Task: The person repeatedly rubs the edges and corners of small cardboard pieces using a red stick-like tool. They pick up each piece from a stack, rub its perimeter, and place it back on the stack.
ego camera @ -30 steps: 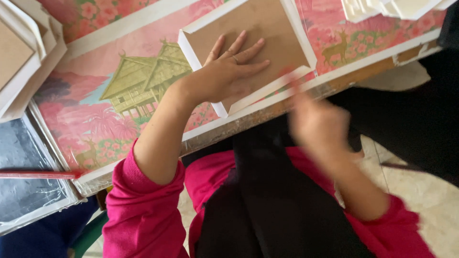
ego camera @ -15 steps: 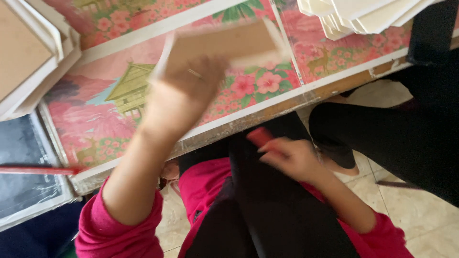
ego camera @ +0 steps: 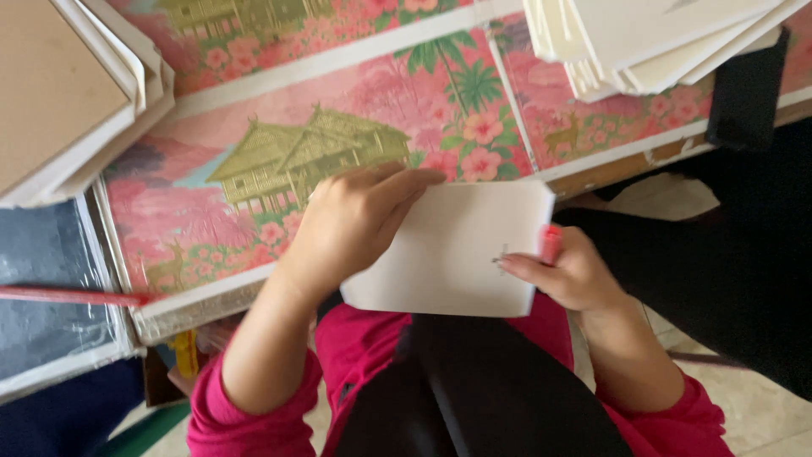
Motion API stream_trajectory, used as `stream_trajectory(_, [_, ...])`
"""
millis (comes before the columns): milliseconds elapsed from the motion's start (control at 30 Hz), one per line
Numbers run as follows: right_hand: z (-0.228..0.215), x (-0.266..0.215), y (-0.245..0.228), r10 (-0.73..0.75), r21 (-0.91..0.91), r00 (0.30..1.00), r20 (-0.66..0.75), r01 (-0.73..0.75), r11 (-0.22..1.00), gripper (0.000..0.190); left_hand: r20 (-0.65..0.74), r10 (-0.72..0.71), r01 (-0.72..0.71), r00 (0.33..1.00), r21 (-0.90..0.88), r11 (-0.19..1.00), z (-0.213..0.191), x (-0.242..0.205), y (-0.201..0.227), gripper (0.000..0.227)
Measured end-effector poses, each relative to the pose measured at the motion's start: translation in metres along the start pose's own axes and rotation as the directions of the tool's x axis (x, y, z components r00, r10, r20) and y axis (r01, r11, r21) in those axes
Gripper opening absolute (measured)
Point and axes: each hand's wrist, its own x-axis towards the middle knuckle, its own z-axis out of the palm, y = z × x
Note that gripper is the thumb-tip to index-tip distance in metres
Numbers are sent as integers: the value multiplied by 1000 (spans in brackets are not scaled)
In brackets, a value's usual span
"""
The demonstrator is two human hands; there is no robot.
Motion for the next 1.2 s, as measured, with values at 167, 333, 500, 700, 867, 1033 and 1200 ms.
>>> stream_trajectory(167, [-7,23,-6,130,549,910,-393,119,827,63,-573,209,101,792,461,882,-19,-29,36,19])
stream_trajectory(333, [-79,74,-51,-66,243,584,-809,434,868,34,-522,197,-46,830,288,956,10,-50,17,12])
stream_trajectory(500, [-182,99,82,-408,-352,656,-635,223,909,34,-359,49,68,932,308,949,13,-79,-13,13])
stream_trajectory(700, [-134,6,122,152,-107,609,-778,-367,924,48,-406,72,246,911,676,694,-43,-108,-123,28])
stream_trajectory(867, [-102,-27,97,-156,-347,680,-717,-154,925,21,-463,-318,559,827,619,551,-109,-116,-182,63])
stream_trajectory(1033, [-90,-32,91,-161,-354,682,-713,-152,923,22,-460,-126,476,879,830,291,-92,-144,-191,49])
stream_trajectory(1200, [-105,-31,126,-117,-235,716,-688,-68,970,24,-402,8,396,916,905,159,-124,-166,-162,32])
